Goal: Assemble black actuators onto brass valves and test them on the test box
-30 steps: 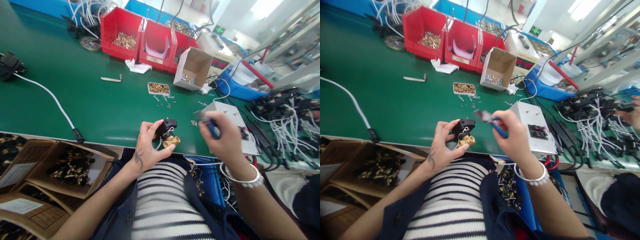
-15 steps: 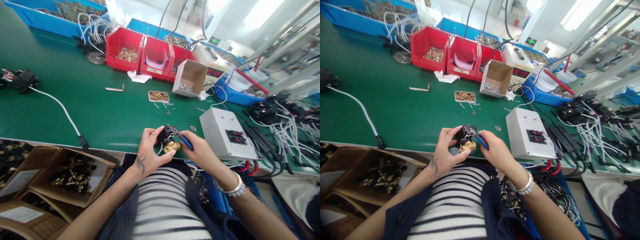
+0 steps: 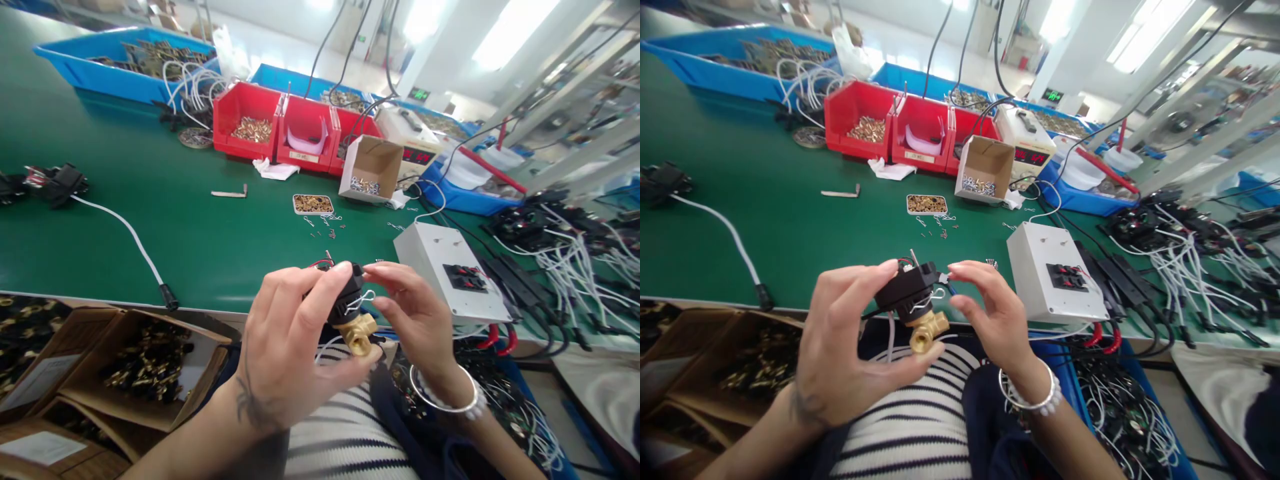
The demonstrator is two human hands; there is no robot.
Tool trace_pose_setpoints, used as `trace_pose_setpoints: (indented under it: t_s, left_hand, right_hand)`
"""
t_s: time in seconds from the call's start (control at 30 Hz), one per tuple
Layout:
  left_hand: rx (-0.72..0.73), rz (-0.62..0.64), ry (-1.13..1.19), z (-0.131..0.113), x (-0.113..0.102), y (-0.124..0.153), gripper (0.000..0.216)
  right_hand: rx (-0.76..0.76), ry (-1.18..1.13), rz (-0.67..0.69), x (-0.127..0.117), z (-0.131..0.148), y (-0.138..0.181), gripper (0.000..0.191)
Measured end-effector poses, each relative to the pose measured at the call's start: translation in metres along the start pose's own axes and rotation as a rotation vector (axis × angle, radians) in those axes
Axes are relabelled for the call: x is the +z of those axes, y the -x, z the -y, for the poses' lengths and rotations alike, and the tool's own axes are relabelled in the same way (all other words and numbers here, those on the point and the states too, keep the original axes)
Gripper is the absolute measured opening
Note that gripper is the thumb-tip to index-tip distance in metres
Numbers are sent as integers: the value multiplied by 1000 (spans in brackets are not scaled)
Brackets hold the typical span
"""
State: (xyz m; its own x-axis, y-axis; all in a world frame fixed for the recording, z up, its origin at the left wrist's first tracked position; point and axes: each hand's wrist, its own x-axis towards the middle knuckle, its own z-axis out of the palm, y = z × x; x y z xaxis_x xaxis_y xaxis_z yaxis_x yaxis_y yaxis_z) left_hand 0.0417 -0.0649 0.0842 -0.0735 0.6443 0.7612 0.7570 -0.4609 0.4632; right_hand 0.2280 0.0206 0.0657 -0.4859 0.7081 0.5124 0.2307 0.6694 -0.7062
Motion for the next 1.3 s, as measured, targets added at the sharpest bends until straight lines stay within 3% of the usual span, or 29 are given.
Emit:
trace_pose_setpoints:
  t_s: [0.07,0.2,0.37,0.47,0.6,0.77,0.93,1.07,1.13,1.23,1.3]
  left_hand:
    - [14,-1,4,-5,-2,-1,71]
    - [22,-3,32,-10,-4,-4,71]
    - [7,-29,65,-16,-8,-7,63]
    - [4,-57,81,-18,-8,-6,57]
    - [7,-52,94,-20,-10,-2,59]
    - [-21,-50,101,-23,-11,1,54]
    - [-9,-73,110,-25,-10,5,51]
    - [5,-64,114,-23,-10,7,52]
    - [7,-60,116,-23,-11,6,52]
    - [-12,-66,98,-26,-10,-1,50]
    - [-16,-66,81,-29,-9,-7,46]
  right_hand:
    - [-101,-48,-6,-5,19,-6,30]
    - [-278,131,-28,-9,32,-11,29]
    - [-365,200,-76,-8,31,-7,28]
    - [-447,289,-129,-12,35,-5,37]
    - [-510,326,-84,-18,46,-1,45]
    - [-490,308,-52,-26,60,6,55]
    - [-451,303,1,-33,67,3,48]
    - [-413,155,6,-31,68,-7,40]
    - [-327,51,24,-26,67,-10,34]
    - [-109,-176,-120,-11,65,-7,24]
    - [90,-399,-210,3,65,-3,38]
